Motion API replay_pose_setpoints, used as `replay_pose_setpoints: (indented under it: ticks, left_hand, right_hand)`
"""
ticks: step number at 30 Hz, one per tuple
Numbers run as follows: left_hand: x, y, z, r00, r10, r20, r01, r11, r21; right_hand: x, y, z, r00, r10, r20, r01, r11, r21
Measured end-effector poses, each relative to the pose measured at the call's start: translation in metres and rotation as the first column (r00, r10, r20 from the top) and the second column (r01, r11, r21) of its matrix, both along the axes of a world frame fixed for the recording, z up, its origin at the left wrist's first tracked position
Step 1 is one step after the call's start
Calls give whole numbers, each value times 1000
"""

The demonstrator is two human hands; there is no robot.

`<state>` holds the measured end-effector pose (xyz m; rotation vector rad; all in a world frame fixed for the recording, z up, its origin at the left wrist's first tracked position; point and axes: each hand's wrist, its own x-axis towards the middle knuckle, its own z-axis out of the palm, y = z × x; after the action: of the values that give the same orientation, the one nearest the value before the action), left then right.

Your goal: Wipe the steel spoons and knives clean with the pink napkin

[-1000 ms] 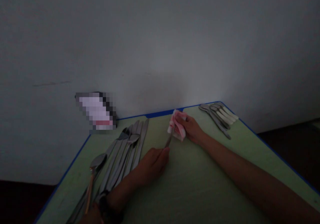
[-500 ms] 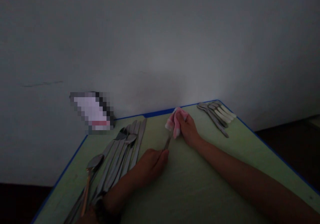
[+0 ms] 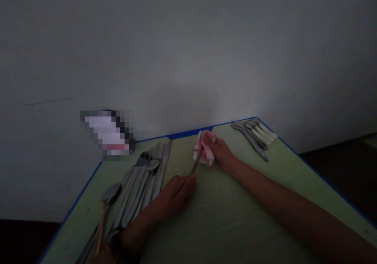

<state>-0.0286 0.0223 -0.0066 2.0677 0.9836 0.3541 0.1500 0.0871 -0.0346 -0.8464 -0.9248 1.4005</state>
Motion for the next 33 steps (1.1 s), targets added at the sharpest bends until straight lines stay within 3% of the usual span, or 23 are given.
replay_pose_setpoints:
  ticks: [4,8,11,15,20,24,29,33]
  left_hand:
    - [0,-1,1,1000,25,-8,-24,998,52]
    - [2,0,1,999,31,-37,-26,991,130]
    - [4,0,3,993,0,-120,22,983,182]
    - [4,-1,7,979,-27,-200,71,974,214]
    - [3,-3,14,969,-72,-236,106,985,133]
    - [-2,-3,16,963,-77,-257,111,987,120]
    - [-7,-2,14,979,-81,-186,102,990,102]
    - [-8,-1,12,987,-95,-131,104,993,63]
  right_hand:
    - [-12,-9,2,976,113,-186,-136,983,-119]
    - [-19,-15,6,960,159,-231,-192,973,-128]
    - [-21,-17,8,971,72,-230,-104,985,-134]
    - [-19,-12,5,975,-159,-158,137,980,-141]
    - [-7,-4,9,953,-300,37,296,952,84]
    - [2,-3,18,929,-317,190,266,930,252]
    - [-1,-6,16,989,-116,87,108,989,98]
    - [-8,-9,13,995,-100,-25,98,992,-86]
